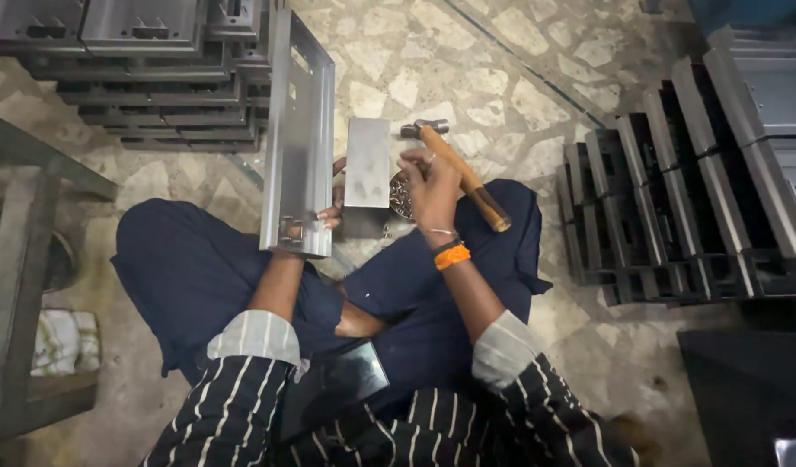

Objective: The person is hammering metal components together to assemble parts on a production floor.

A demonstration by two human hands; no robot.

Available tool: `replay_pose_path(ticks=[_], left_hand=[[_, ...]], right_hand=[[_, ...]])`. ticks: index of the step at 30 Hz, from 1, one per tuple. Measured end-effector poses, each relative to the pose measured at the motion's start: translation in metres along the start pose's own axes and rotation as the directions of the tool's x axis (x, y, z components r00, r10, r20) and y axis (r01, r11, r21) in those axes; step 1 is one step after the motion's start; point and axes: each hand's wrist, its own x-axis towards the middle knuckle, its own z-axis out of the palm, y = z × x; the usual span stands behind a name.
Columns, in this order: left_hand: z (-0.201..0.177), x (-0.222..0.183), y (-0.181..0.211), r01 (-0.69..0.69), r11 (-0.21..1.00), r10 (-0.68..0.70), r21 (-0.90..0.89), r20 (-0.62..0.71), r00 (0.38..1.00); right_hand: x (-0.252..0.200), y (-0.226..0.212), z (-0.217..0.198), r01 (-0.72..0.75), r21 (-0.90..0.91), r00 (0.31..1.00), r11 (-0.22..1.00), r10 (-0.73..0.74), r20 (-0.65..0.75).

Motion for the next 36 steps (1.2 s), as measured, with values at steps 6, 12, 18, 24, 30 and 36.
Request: replay_pose_path(ticks=[6,12,18,24,30,36], left_hand=[[-0.003,-0.002,0.0,-0.015,1.0,0.016,0.025,-0.05,0.999],[0.007,-0.002,-0.005,-0.075,0.993,0.085,0.094,-0.11,0.99],[0.013,-0.003,-0.009,-0.087,0.996,0.09,0.025,-0.123,0.988],[0.018,0.001,-0.007,-0.071,0.994,0.078,0.081,-0.075,0.994],[0.005,-0.004,-0.009,-0.101,0.994,0.106,0.05,-0.106,0.989],[0.01,-0.002,-0.006,-0.074,0.997,0.076,0.025,-0.074,0.994]], right_hand=[[-0.032,-0.066,0.015,0.546,-0.491,0.837,0.679,-0.416,0.357],[-0.042,-0.066,0.031,0.586,-0.565,0.809,0.58,-0.452,0.376],[-0.05,-0.068,0.035,0.567,-0.588,0.821,0.577,-0.452,0.349],[-0.054,-0.065,0.033,0.575,-0.559,0.816,0.598,-0.469,0.337],[-0.055,-0.067,0.032,0.556,-0.558,0.829,0.616,-0.459,0.32],[-0.057,-0.068,0.031,0.496,-0.531,0.868,0.687,-0.406,0.286]])
